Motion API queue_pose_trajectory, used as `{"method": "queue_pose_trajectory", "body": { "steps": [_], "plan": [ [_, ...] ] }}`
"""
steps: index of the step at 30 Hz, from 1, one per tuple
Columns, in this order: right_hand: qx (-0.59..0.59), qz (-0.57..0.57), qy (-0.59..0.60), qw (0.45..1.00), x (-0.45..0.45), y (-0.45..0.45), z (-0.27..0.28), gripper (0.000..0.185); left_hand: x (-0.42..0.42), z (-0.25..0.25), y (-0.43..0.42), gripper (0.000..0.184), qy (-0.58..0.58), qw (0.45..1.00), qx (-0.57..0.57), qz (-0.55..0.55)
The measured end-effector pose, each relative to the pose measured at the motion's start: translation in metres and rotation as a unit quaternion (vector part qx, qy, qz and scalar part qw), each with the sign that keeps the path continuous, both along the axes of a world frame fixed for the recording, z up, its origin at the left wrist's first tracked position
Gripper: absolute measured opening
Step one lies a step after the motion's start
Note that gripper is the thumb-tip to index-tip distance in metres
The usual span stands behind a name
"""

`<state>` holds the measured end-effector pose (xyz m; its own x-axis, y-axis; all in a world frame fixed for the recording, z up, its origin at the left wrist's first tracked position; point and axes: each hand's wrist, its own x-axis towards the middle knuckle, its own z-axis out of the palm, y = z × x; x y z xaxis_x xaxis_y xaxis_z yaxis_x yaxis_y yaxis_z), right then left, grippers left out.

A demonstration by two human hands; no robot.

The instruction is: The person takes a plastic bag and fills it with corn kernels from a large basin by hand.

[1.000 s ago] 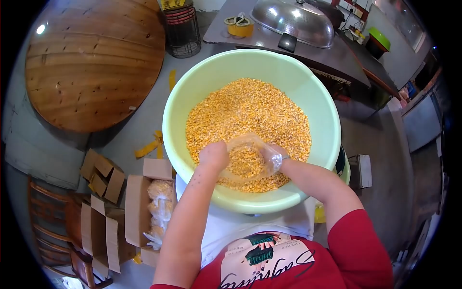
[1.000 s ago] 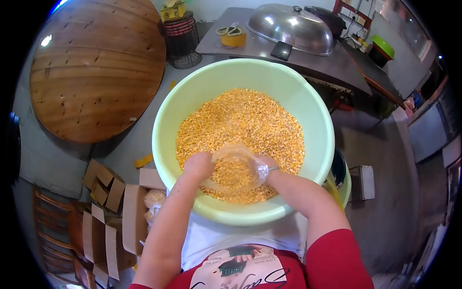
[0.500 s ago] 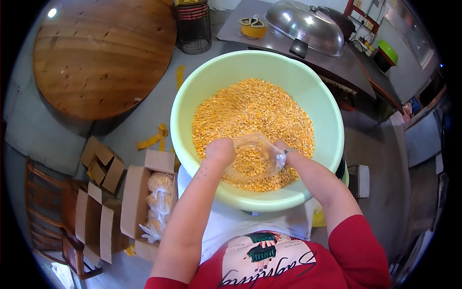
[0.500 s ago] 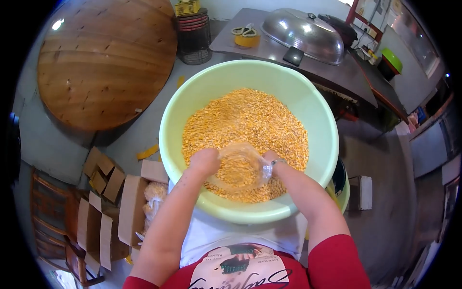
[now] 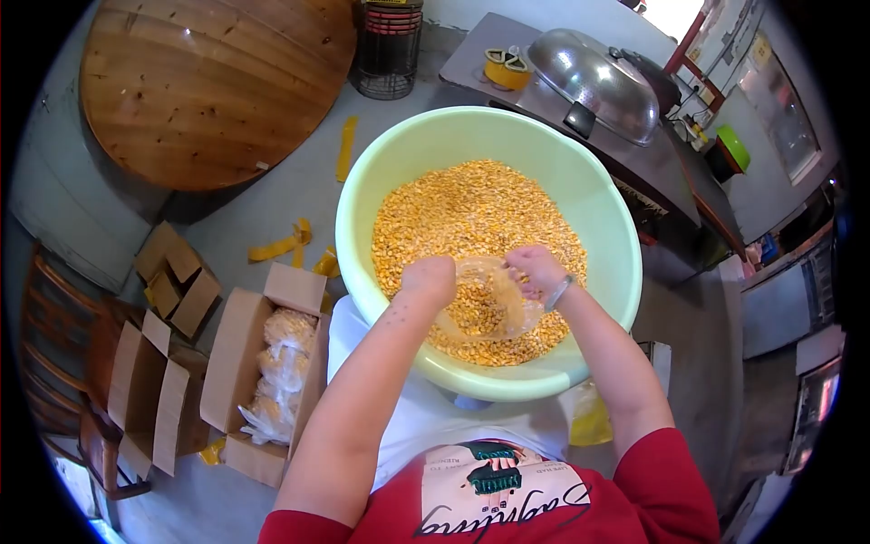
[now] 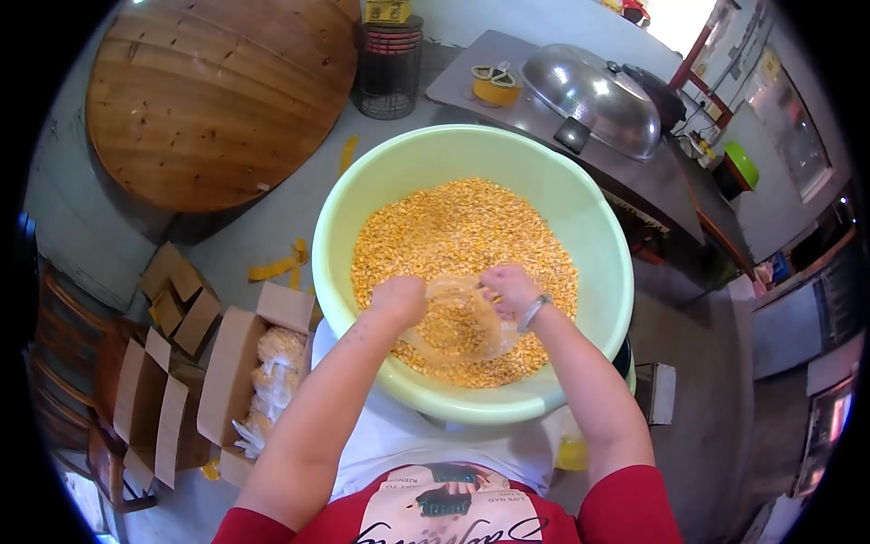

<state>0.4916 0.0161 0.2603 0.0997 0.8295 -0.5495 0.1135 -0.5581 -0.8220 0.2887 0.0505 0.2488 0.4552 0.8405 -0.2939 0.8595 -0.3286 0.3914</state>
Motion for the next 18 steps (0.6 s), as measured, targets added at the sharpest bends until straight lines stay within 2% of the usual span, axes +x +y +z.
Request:
{"method": "queue_pose_trajectory", "body": {
  "steps": [3, 5, 9, 11, 13, 16, 18],
  "plan": [
    [-0.055, 0.095, -0.075, 0.991, -0.029, 0.002, -0.006, 0.02, 0.0, -0.002, 0.0, 0.02, -0.009, 1.0, 0.006, 0.005],
    [0.021, 0.15, -0.206, 0.967, -0.038, 0.006, -0.035, 0.022, 0.0, -0.002, 0.0, 0.02, -0.013, 1.0, 0.005, 0.007],
    [0.153, 0.235, -0.423, 0.861, -0.05, 0.002, -0.06, 0.023, -0.001, 0.0, -0.001, 0.019, -0.015, 1.0, 0.0, 0.009],
    [0.139, 0.222, -0.404, 0.877, -0.043, 0.006, -0.096, 0.022, -0.001, 0.001, -0.001, 0.019, -0.018, 1.0, -0.002, 0.008],
    [0.128, 0.227, -0.409, 0.875, -0.044, 0.004, -0.098, 0.021, -0.001, 0.0, 0.0, 0.019, -0.021, 1.0, -0.006, 0.005],
    [0.13, 0.242, -0.388, 0.88, -0.046, -0.002, -0.083, 0.018, 0.0, 0.0, 0.0, 0.02, -0.03, 0.999, -0.004, 0.017],
    [0.19, 0.256, -0.404, 0.857, -0.047, -0.007, -0.063, 0.016, 0.0, 0.0, 0.0, 0.02, -0.026, 1.0, -0.001, 0.013]
  ]
}}
